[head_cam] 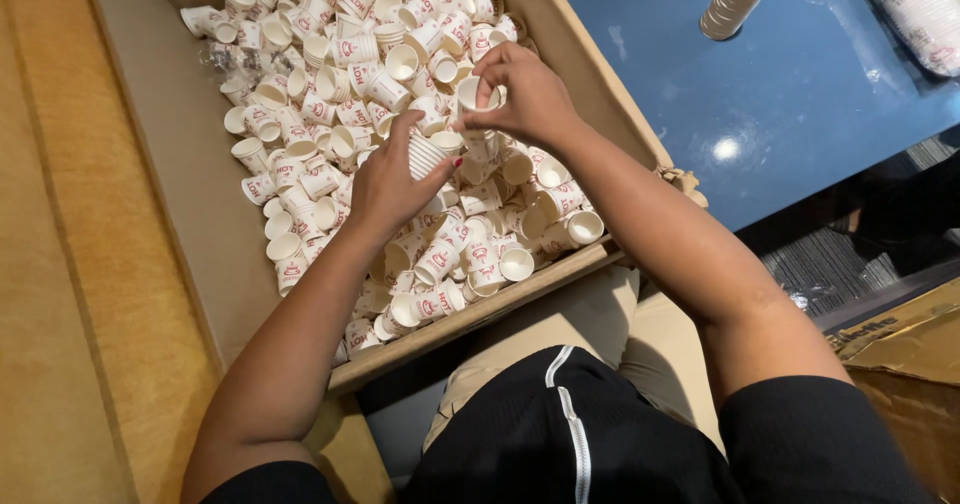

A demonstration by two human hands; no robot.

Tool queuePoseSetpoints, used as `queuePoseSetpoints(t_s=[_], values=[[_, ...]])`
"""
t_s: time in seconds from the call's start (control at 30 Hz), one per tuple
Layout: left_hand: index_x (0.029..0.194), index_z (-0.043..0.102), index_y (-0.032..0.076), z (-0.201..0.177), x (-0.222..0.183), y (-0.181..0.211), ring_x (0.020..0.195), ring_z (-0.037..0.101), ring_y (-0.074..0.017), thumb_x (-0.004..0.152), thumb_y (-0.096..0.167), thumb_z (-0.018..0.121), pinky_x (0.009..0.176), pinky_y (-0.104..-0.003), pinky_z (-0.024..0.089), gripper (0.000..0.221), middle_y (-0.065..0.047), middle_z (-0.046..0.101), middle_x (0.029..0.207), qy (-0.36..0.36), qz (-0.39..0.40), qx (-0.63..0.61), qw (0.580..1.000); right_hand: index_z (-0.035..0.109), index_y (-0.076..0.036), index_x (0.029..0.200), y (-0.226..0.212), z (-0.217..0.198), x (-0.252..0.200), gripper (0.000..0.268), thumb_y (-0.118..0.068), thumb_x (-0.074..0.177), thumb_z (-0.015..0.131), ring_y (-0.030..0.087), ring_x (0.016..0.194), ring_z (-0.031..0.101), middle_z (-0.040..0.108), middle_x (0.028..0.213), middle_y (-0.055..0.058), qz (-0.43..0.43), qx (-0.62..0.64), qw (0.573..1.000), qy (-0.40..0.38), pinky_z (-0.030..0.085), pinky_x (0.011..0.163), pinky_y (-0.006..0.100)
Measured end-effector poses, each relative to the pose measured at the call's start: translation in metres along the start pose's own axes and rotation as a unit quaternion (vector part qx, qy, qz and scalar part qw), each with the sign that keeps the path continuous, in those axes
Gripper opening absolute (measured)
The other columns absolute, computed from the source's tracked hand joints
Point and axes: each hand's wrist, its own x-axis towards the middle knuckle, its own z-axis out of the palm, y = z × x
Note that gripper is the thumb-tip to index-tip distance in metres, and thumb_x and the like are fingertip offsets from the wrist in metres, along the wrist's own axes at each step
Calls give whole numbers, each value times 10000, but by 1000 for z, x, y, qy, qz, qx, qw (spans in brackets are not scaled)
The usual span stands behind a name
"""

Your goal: Stacking and sorting small paper cups from a large box into stacks.

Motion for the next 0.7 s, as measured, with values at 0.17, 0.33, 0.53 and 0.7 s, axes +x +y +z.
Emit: queuePoseSetpoints(t_s=[0.17,0.33,0.53,0.7], values=[[1611,181,146,1,-4,5,981,715,-415,888,404,696,815,-479,573,924,-260,688,1179,35,27,-108,993,702,-87,828,-19,24,-8,301,-375,895,762,221,1193,633,645,1302,68,-37,202,978,-44,539,991,361],[1538,378,150,0,-4,1,1120,682,-440,919,347,739,882,-485,559,743,-271,665,1310,82,195,-62,975,657,-79,1114,-16,18,-8,400,-444,1091,495,252,1220,591,609,1360,135,-140,298,936,-122,494,1009,377],[1301,495,160,-9,-8,15,972,764,-350,970,445,680,822,-449,594,474,-158,744,1095,50,72,-137,987,690,-140,1251,37,41,-8,484,-520,967,591,302,1089,712,746,1158,112,143,-232,916,-293,548,945,455],[1311,510,165,-5,-16,26,965,726,-422,929,466,698,783,-494,574,521,-208,734,1132,44,149,-55,986,613,-141,1343,52,90,-23,634,-576,892,710,338,1073,699,734,1135,131,37,-324,836,-441,549,904,472]])
